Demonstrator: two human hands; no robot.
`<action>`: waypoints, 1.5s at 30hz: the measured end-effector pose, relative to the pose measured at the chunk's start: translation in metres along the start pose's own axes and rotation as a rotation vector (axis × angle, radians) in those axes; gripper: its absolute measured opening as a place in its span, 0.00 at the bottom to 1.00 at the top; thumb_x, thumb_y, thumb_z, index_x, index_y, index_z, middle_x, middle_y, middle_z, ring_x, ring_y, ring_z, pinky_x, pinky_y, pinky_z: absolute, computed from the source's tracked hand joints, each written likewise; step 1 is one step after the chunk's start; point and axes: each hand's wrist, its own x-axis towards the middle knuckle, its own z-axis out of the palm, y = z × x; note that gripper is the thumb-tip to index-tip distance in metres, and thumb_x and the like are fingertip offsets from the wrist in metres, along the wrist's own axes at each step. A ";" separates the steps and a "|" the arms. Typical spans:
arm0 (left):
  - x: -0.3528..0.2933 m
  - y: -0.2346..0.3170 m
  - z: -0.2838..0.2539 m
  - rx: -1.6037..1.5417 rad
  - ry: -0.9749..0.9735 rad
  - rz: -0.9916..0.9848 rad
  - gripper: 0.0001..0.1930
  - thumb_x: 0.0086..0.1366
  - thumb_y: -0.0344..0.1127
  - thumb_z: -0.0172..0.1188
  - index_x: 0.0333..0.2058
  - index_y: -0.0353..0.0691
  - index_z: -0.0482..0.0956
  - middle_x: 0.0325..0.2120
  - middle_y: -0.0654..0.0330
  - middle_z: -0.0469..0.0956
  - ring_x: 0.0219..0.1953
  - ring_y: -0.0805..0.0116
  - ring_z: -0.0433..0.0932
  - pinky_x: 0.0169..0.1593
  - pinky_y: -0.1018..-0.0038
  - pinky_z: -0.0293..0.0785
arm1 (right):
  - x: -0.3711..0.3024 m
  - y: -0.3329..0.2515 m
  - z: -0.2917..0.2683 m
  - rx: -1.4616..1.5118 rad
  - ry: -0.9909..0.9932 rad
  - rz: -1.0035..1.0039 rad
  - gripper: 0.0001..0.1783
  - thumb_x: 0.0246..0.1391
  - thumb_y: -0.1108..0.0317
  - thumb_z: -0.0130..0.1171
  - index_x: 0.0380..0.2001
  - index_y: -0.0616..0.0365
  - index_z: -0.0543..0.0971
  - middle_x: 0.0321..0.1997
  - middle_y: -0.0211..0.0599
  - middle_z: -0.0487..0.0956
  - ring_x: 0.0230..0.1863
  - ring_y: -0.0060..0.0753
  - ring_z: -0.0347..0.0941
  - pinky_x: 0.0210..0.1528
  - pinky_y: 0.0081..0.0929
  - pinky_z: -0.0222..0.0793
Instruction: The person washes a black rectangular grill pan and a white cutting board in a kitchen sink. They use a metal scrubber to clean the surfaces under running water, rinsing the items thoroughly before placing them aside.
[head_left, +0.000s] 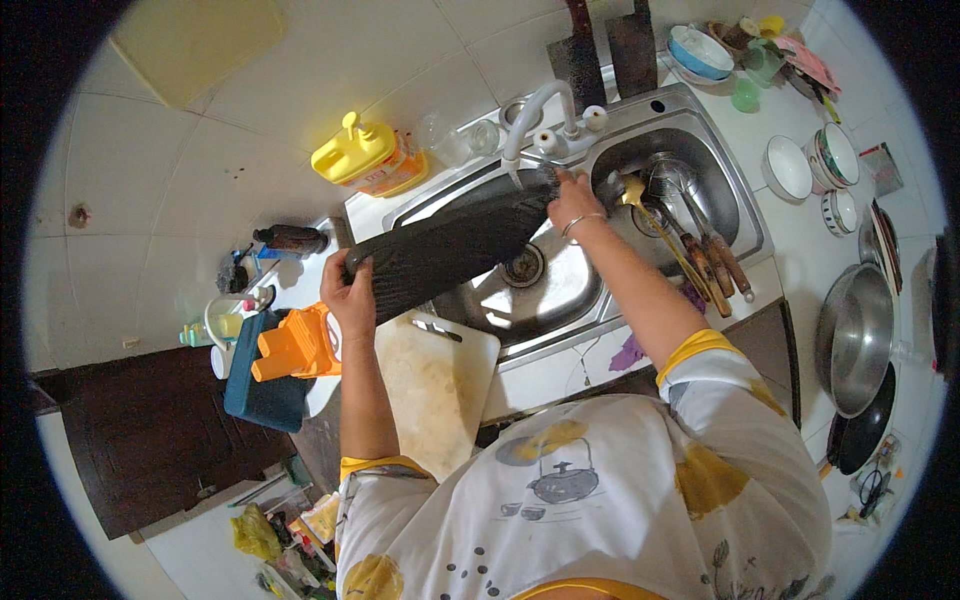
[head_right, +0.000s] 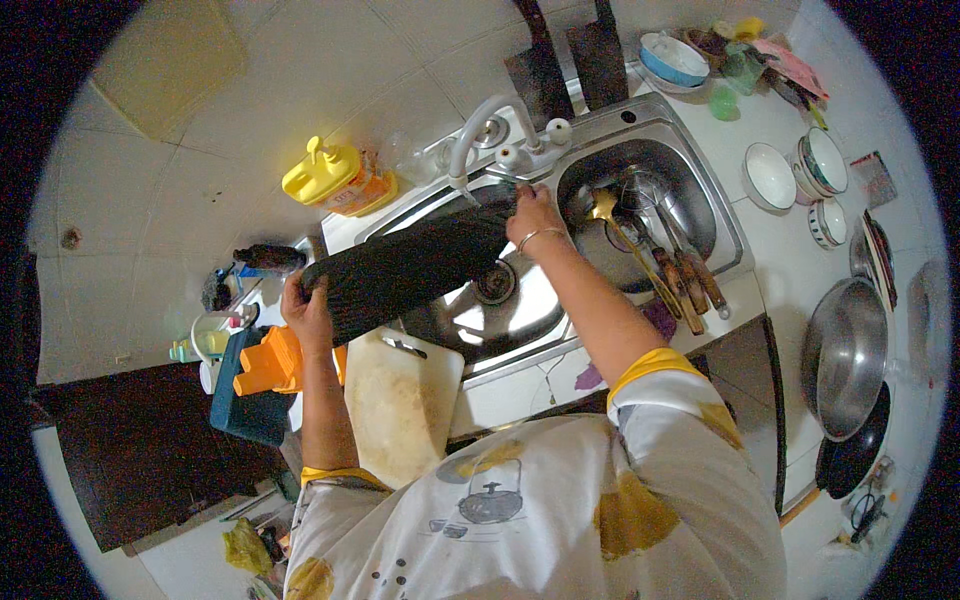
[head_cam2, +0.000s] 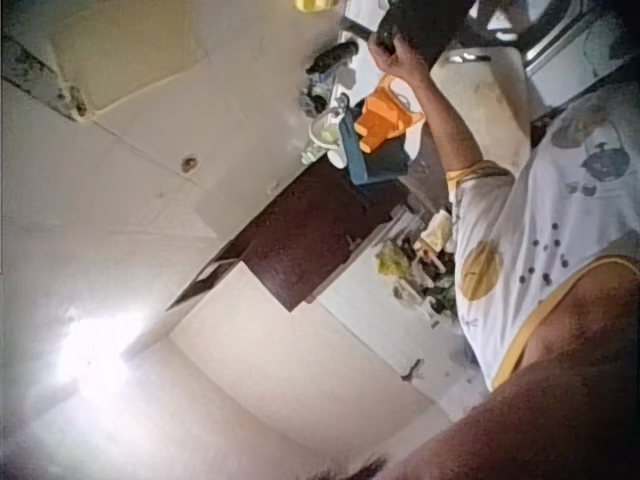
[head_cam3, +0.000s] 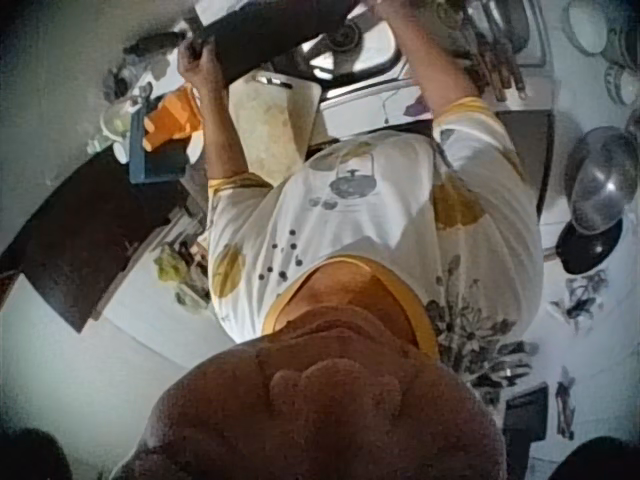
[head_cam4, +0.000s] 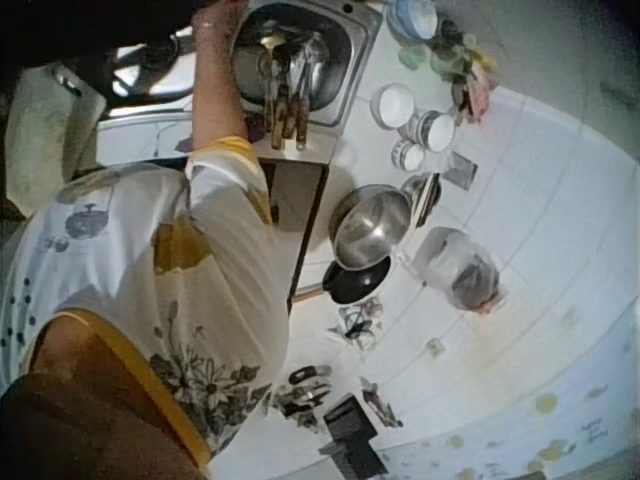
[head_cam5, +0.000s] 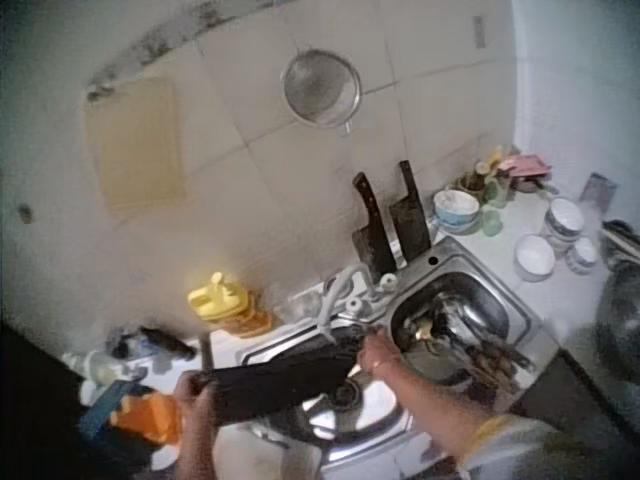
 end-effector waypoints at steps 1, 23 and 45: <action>0.000 -0.001 -0.004 -0.022 0.033 -0.001 0.09 0.53 0.25 0.63 0.33 0.35 0.74 0.26 0.66 0.73 0.29 0.78 0.69 0.35 0.81 0.67 | 0.010 0.014 -0.004 -0.022 -0.070 0.026 0.39 0.46 0.67 0.55 0.62 0.53 0.53 0.64 0.53 0.55 0.58 0.55 0.62 0.59 0.37 0.60; 0.016 -0.032 -0.026 -0.644 0.011 -0.185 0.08 0.58 0.22 0.51 0.37 0.38 0.71 0.32 0.68 0.70 0.35 0.78 0.68 0.42 0.83 0.64 | -0.079 0.042 -0.126 0.285 0.009 -0.394 0.22 0.51 0.56 0.58 0.44 0.60 0.75 0.43 0.44 0.78 0.44 0.41 0.73 0.50 0.30 0.65; -0.063 0.004 0.122 0.014 -0.101 -0.092 0.24 0.44 0.29 0.57 0.44 0.37 0.68 0.42 0.48 0.71 0.49 0.48 0.67 0.52 0.51 0.58 | -0.115 -0.090 -0.158 -0.492 0.253 -0.675 0.18 0.50 0.53 0.56 0.36 0.55 0.77 0.36 0.44 0.76 0.36 0.49 0.74 0.35 0.40 0.70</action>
